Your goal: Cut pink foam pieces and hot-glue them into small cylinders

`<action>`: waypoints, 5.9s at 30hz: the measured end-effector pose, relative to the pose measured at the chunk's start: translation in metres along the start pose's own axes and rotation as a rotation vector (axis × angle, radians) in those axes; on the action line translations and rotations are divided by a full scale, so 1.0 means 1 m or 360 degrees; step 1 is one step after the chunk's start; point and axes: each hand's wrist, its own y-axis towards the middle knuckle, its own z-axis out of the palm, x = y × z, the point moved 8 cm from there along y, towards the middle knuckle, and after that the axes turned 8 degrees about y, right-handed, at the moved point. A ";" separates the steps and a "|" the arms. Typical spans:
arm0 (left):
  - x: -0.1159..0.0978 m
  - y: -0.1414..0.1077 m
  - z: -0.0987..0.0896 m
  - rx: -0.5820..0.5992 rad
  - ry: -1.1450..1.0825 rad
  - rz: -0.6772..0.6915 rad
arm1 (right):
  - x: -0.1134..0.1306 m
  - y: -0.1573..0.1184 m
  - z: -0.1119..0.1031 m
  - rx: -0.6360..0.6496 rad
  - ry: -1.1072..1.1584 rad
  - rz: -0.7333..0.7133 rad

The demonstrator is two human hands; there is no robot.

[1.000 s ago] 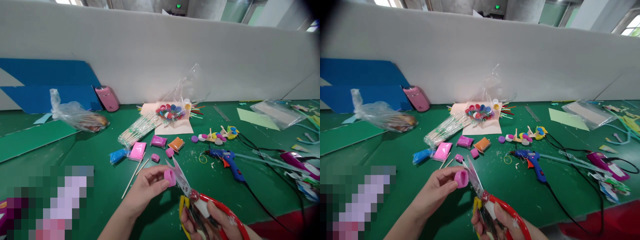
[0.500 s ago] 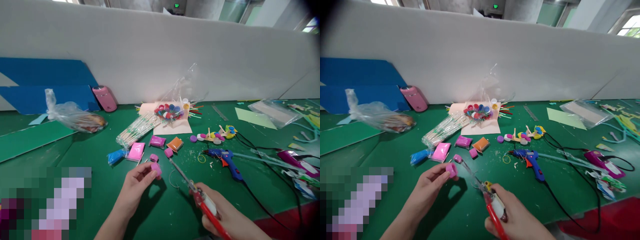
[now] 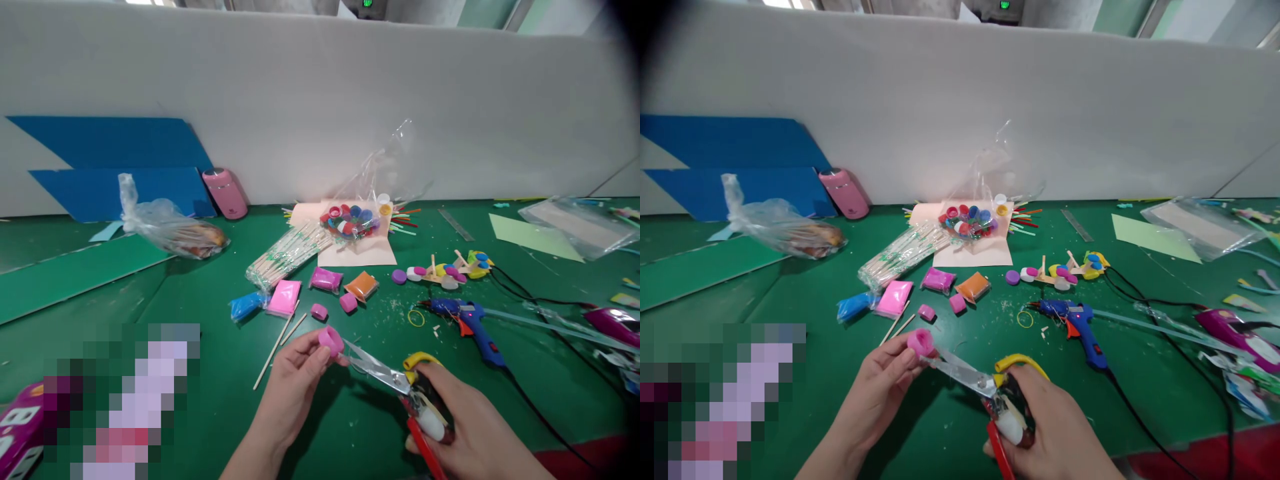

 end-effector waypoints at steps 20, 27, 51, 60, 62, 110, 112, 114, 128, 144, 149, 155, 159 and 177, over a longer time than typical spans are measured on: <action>0.006 0.000 0.000 0.0008 0.0027 -0.0079 | -0.008 0.000 0.005 0.0129 -0.0015 -0.0074; 0.004 -0.001 0.001 -0.0034 0.0053 -0.0032 | -0.009 0.000 0.013 0.0071 0.0231 -0.0003; 0.004 -0.003 0.004 -0.0062 0.0151 0.0096 | 0.003 -0.001 0.006 0.0007 -0.0130 -0.0087; 0.001 -0.005 -0.001 -0.0223 0.0169 0.0132 | 0.005 -0.002 0.005 0.0048 -0.0076 -0.0018; 0.002 -0.004 0.000 -0.0214 0.0166 0.0123 | 0.005 -0.002 0.005 0.0050 -0.0065 -0.0051; -0.003 -0.004 0.018 0.0038 0.0160 0.0133 | -0.001 0.003 0.004 0.0069 -0.0276 -0.0109; -0.004 -0.004 0.018 0.0040 0.0148 0.0140 | -0.001 0.003 0.005 0.0077 -0.0263 -0.0106; -0.004 -0.005 0.019 0.0049 0.0131 0.0144 | -0.001 0.003 0.006 0.0082 -0.0252 -0.0103; -0.004 -0.003 0.016 0.0048 0.0227 0.0192 | -0.006 0.003 0.009 0.0092 -0.0241 -0.0072; -0.001 -0.002 0.017 0.0010 0.0252 0.0247 | -0.014 0.002 0.015 0.0109 -0.0137 -0.0013; -0.002 -0.003 0.017 0.0028 0.0248 0.0263 | -0.015 0.002 0.016 0.0100 -0.0060 0.0000; -0.006 -0.003 0.010 -0.0161 0.0357 0.0348 | -0.007 0.001 0.011 0.0069 -0.0008 -0.0030; -0.007 -0.005 0.010 -0.0218 0.0403 0.0376 | -0.008 0.000 0.011 0.0045 -0.0042 -0.0035; -0.006 -0.004 0.007 -0.0311 0.0471 0.0464 | -0.005 0.002 0.014 0.0038 -0.0040 -0.0022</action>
